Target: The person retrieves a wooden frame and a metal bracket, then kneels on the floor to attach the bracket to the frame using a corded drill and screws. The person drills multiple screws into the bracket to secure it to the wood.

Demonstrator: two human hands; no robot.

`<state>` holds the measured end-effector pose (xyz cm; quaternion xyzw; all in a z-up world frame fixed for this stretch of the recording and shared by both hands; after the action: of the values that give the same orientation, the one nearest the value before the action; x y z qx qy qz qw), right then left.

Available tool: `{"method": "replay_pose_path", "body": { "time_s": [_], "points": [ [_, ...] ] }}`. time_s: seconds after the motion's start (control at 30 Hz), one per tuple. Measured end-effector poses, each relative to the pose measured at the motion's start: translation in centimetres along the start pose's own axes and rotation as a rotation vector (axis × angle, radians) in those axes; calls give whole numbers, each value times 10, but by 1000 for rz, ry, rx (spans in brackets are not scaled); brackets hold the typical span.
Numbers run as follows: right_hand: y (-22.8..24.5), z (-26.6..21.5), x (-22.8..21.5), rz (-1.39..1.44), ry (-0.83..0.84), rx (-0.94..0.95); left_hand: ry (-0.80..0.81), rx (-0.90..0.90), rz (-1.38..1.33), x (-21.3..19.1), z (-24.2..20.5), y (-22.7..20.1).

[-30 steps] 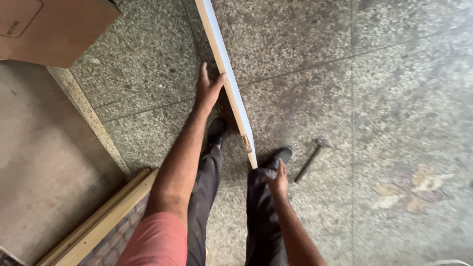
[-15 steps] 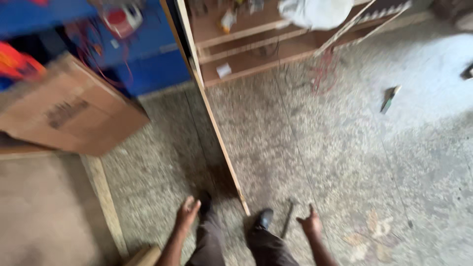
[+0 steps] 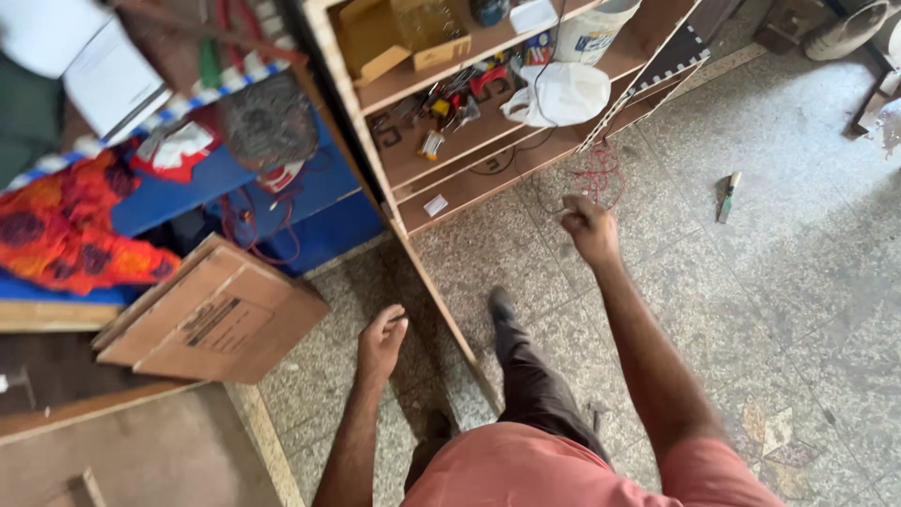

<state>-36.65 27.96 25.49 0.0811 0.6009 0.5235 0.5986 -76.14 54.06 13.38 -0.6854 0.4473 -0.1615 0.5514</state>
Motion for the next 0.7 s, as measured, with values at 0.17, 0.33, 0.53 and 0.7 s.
{"method": "replay_pose_path", "body": {
  "time_s": [0.17, 0.33, 0.53, 0.7],
  "points": [
    [-35, 190, -14, -81, -106, 39, -43, -102, 65, 19, 29, -10],
    [-11, 351, -1, -156, -282, -363, -56, -327, 37, 39, 66, -44],
    [22, 443, 55, -542, 28, -635, 0, -97, 247, 63, 142, -145],
    [17, 481, 69, -449, 174, -540, 9, 72, 287, 71, 188, -247]
  ]
}}
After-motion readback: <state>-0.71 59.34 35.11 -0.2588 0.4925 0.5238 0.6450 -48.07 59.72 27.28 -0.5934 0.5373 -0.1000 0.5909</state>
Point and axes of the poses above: each hand's wrist, its own z-axis towards the middle knuckle, its own x-axis out of the palm, y = z × x, the point moved 5 cm from there along z, towards the middle knuckle, and after that the axes turned 7 degrees about -x, right-handed, at the moved point
